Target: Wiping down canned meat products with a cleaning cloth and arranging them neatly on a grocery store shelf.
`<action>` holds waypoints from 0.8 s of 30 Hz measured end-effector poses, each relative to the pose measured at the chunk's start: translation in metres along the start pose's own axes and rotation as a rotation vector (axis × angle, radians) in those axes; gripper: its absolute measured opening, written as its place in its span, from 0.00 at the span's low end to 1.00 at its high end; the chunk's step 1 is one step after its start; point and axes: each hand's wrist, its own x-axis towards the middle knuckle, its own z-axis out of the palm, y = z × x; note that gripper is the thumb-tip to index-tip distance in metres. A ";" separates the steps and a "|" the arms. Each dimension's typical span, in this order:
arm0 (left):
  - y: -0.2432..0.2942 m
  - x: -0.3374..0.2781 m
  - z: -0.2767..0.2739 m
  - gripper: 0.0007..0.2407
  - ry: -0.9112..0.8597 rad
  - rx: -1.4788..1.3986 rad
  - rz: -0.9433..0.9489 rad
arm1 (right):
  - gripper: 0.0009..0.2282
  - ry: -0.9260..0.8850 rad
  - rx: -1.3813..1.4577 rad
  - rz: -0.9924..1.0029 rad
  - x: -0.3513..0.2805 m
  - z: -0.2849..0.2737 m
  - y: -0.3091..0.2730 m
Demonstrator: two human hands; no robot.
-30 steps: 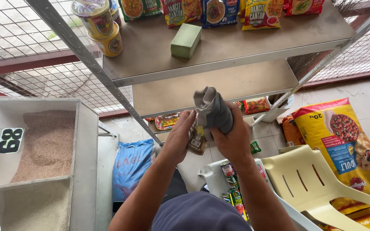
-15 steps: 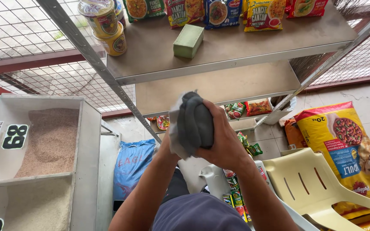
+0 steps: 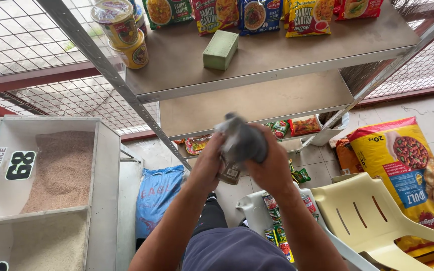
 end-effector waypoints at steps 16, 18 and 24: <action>0.020 -0.004 0.033 0.17 0.097 -0.039 -0.056 | 0.34 0.137 0.105 0.132 0.016 -0.007 -0.027; 0.009 -0.004 0.017 0.17 0.120 -0.115 -0.087 | 0.41 0.031 0.076 -0.137 0.013 -0.007 -0.028; -0.010 0.003 0.008 0.22 -0.044 0.071 -0.010 | 0.26 0.179 0.145 0.486 0.004 -0.003 -0.002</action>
